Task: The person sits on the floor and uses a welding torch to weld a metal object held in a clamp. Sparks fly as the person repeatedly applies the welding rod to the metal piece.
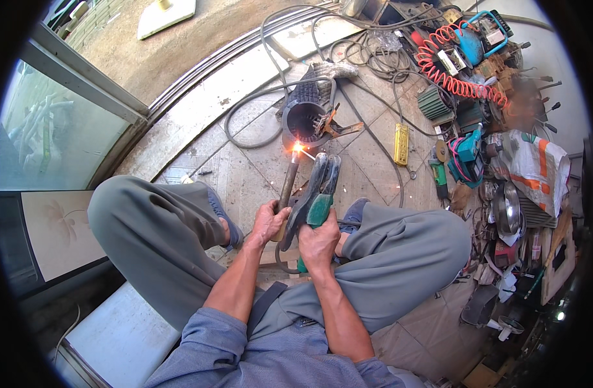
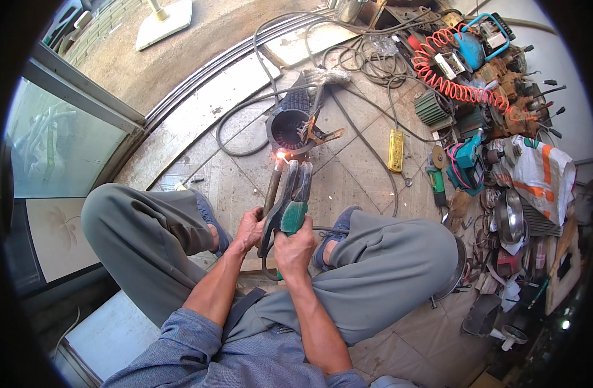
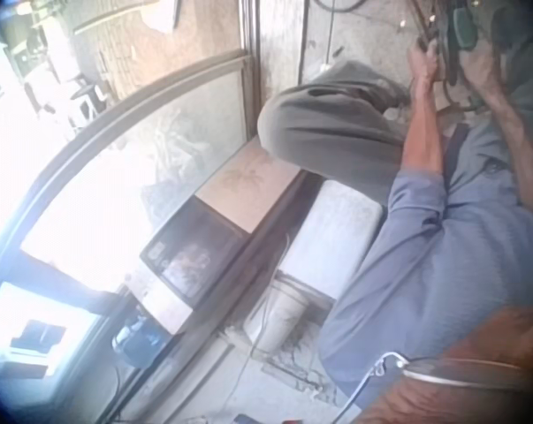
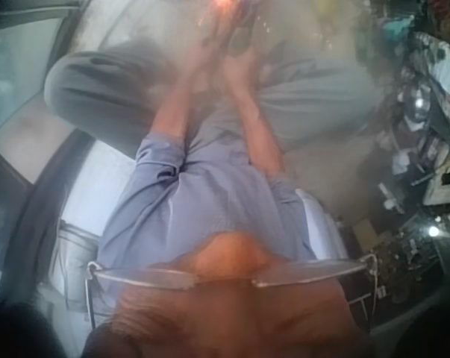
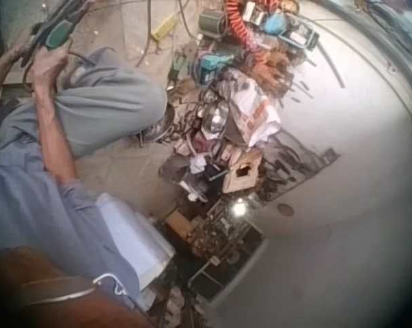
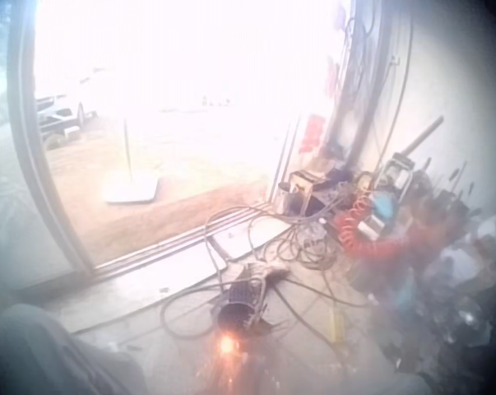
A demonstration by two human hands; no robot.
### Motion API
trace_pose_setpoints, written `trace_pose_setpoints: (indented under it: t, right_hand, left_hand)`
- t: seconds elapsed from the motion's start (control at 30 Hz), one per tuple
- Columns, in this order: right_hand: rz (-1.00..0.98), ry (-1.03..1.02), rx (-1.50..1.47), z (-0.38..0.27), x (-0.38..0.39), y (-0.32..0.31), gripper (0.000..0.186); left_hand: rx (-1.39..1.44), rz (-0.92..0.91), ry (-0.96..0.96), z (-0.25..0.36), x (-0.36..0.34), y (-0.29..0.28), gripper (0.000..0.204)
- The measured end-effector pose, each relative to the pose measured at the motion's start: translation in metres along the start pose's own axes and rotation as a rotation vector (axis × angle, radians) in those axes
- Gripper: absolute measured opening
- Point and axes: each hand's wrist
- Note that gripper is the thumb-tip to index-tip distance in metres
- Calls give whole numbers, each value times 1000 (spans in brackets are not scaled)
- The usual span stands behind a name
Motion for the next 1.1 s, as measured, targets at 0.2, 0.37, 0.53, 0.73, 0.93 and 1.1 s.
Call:
trace_pose_setpoints:
  t: [0.2, 0.37, 0.53, 0.73, 0.93, 1.1]
  right_hand:
    - [13, -17, -24, 2, -1, 0, 27]
    - [-3, 4, 11, 1, 0, 0, 22]
    - [-2, 15, 24, 5, 0, 0, 23]
    - [8, 11, 6, 2, 0, 0, 26]
    - [5, 17, -6, 3, -1, 0, 26]
    - [13, 5, 2, -2, -1, -1, 25]
  left_hand:
    - [-70, -6, -32, 11, 4, -1, 27]
    - [-58, 2, -23, 3, 1, -1, 28]
    - [-7, -16, -17, -1, -1, -1, 27]
    - [40, -2, 20, -17, -7, -3, 26]
    - [-17, -6, 23, -20, -10, -6, 26]
    - [-16, -6, 40, -20, -9, -5, 26]
Point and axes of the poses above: each hand's wrist, its own x-axis away from the middle knuckle, its own y-axis out of the palm, z = x × y, and after that the axes turned 5 degrees about z, right-handed
